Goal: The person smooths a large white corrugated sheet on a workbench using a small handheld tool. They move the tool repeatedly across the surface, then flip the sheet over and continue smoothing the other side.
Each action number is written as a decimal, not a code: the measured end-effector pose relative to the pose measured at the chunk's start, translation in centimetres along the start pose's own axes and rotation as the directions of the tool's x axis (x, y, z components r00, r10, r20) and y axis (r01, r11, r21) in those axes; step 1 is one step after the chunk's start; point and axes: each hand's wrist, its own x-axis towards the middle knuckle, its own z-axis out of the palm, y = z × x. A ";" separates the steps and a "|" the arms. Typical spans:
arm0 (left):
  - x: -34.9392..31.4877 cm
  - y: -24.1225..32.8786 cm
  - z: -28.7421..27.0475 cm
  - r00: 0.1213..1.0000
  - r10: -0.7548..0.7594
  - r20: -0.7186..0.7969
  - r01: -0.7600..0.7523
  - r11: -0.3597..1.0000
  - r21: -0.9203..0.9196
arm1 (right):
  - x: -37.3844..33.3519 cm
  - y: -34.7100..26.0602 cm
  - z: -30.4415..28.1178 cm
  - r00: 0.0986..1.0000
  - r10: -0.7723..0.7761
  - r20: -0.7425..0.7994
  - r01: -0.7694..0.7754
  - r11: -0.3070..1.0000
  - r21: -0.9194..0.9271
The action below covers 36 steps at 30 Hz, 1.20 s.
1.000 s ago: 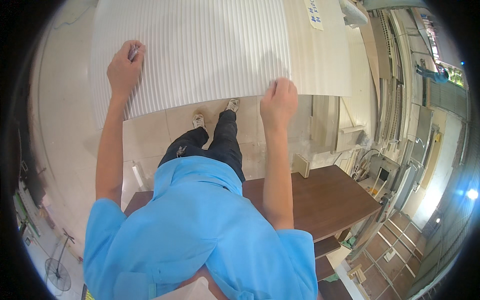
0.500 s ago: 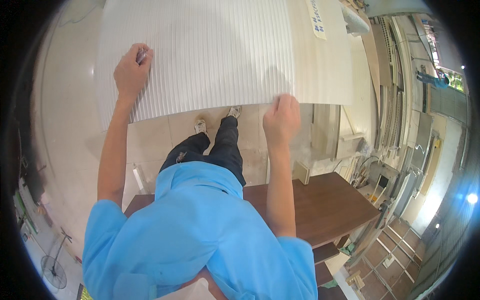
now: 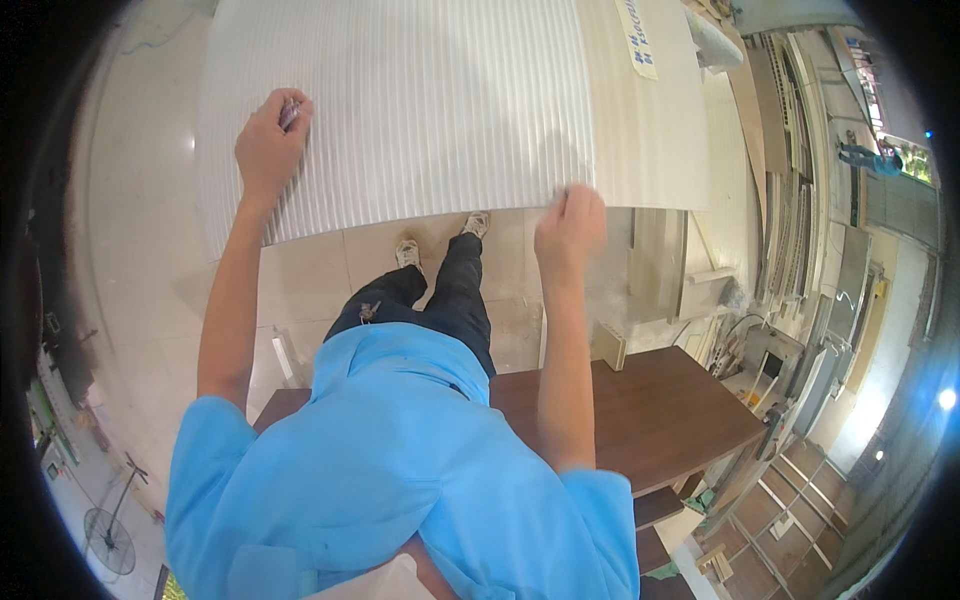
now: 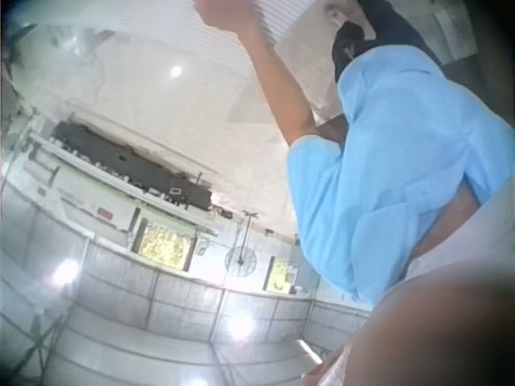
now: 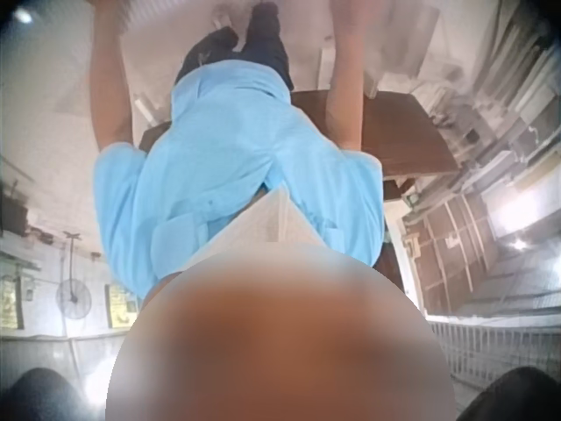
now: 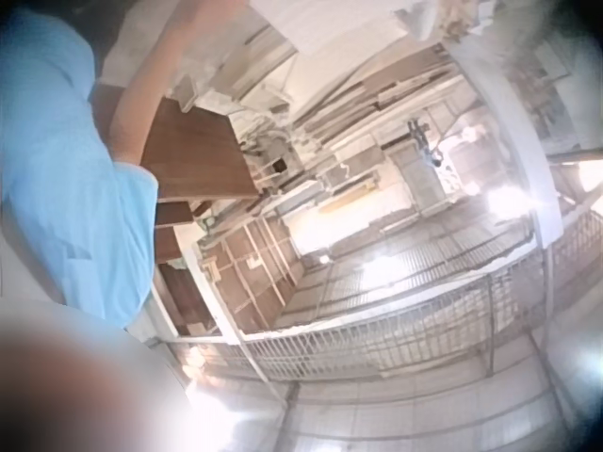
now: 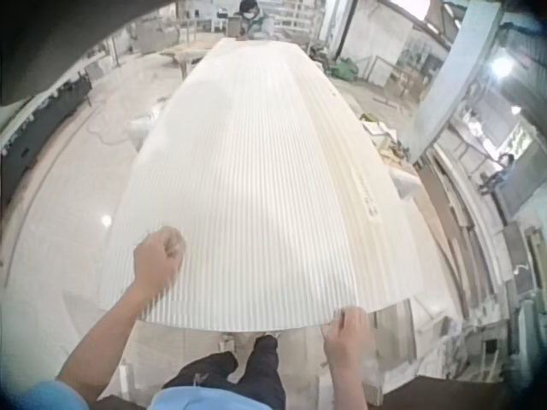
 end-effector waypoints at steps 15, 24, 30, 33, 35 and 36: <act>0.1 0.2 -0.1 1.000 -0.018 0.021 0.017 0.999 0.045 | 0.8 0.2 0.6 0.998 -0.002 0.056 0.000 0.999 0.033; 0.1 0.2 0.0 1.000 -0.017 0.006 0.016 0.999 0.036 | 0.0 0.4 0.2 0.999 -0.002 0.054 0.002 1.000 0.004; 0.2 0.3 -0.1 1.000 -0.001 0.002 0.001 0.999 0.044 | -1.6 0.5 -1.1 0.998 -0.067 0.003 0.067 0.998 0.019; 0.2 0.2 0.0 1.000 -0.023 0.021 0.022 0.999 0.047 | -4.5 0.8 -2.6 0.952 0.192 0.239 -0.199 0.980 0.005; 0.2 0.2 0.0 0.999 -0.029 0.024 0.028 0.999 0.036 | -5.4 1.1 -2.6 0.962 0.235 0.141 -0.259 0.947 0.190; 0.2 0.1 0.0 0.999 -0.029 0.018 0.028 0.999 0.028 | -5.5 1.2 -2.5 0.956 0.267 0.119 -0.290 0.915 0.282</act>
